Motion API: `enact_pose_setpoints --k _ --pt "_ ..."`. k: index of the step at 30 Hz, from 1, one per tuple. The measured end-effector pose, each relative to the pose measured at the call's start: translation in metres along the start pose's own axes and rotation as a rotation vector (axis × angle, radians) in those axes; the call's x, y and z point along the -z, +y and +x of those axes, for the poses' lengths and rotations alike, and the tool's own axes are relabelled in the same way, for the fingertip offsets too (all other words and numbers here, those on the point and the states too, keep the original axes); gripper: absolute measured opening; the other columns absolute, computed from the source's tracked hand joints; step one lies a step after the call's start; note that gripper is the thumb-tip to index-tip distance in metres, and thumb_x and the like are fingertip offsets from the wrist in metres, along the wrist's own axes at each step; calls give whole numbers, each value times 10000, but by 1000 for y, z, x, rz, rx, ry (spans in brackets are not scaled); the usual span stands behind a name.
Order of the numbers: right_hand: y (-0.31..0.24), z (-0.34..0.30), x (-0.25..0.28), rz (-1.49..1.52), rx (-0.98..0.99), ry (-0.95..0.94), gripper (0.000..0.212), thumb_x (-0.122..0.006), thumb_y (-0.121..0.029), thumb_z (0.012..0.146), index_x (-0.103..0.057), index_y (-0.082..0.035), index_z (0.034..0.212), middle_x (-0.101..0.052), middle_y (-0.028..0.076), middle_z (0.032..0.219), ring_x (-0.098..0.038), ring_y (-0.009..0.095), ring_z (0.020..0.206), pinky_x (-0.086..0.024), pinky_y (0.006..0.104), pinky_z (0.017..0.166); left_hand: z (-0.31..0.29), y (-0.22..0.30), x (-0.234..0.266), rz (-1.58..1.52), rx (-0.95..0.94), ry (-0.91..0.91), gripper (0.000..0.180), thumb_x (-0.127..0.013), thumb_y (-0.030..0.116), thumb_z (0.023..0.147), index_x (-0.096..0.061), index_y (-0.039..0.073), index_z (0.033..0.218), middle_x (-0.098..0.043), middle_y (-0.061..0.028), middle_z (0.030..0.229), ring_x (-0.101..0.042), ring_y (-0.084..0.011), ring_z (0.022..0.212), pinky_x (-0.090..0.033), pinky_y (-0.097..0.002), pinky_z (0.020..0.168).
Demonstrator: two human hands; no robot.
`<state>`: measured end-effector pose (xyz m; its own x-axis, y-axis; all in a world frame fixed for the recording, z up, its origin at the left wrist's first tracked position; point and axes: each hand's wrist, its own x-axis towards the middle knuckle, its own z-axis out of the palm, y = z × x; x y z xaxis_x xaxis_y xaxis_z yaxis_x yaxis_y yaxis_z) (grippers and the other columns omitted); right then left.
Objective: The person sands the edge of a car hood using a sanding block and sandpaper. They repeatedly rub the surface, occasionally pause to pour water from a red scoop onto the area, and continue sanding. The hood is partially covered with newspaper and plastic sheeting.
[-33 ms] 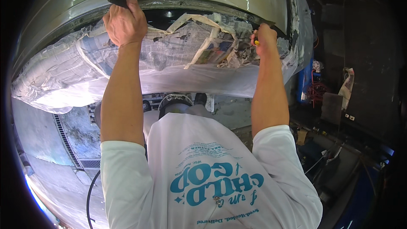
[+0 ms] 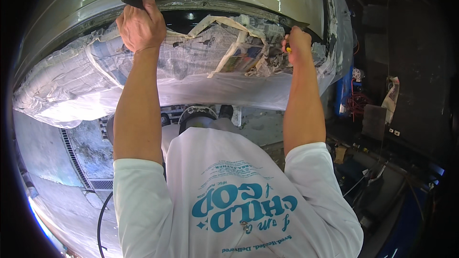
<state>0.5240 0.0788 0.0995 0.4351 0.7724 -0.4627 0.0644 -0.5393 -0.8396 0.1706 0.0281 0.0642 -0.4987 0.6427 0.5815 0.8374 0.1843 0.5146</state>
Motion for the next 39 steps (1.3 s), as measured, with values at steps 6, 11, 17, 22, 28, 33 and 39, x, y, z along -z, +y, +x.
enact_pose_setpoints --k 6,11,17,22,28,33,39 --pt "16 0 9 -61 97 34 184 -472 -168 929 -490 0 857 -515 88 670 -513 181 461 -407 348 405 3 2 0 2 10 -11 366 -406 361 1041 -661 101 1081 -695 -111 928 -645 -303 924 -431 -433 917" --pt "8 8 10 -202 90 62 176 -467 -151 921 -487 13 860 -532 109 688 -525 188 467 -403 346 405 4 -1 -3 -10 7 -2 362 -408 358 1037 -662 104 1085 -693 -114 927 -642 -307 922 -428 -434 921" --pt "-3 1 -2 -182 66 69 230 -498 -216 982 -479 -34 842 -524 78 672 -503 180 461 -383 343 398 2 1 -2 2 6 2 388 -396 365 1044 -671 93 1067 -692 -119 925 -642 -311 932 -424 -436 927" --pt "17 -7 13 -132 222 -50 223 -500 -221 1003 -470 -25 900 -525 75 673 -503 168 440 -395 332 386 2 -1 -1 8 -8 -25 398 -394 367 1045 -680 91 1054 -701 -132 949 -644 -319 955 -427 -440 924" --pt "27 2 57 55 457 176 246 -593 -249 980 -506 -20 1003 -548 79 687 -573 193 507 -459 330 457 5 6 1 38 47 -26 413 -399 381 1047 -683 83 1073 -710 -138 987 -641 -340 969 -431 -438 923" --pt "20 46 76 -591 914 334 458 -763 -405 859 -591 5 965 -621 128 818 -652 308 729 -510 416 683 4 5 -3 65 68 -28 443 -385 410 1050 -685 89 1107 -717 -146 1035 -634 -371 987 -429 -445 944" --pt "7 86 55 -978 1057 256 546 -806 -557 759 -639 -55 895 -653 141 894 -651 377 838 -514 462 743 1 6 -5 91 88 -13 459 -374 423 1051 -687 99 1139 -718 -151 1071 -623 -396 1020 -423 -455 972"
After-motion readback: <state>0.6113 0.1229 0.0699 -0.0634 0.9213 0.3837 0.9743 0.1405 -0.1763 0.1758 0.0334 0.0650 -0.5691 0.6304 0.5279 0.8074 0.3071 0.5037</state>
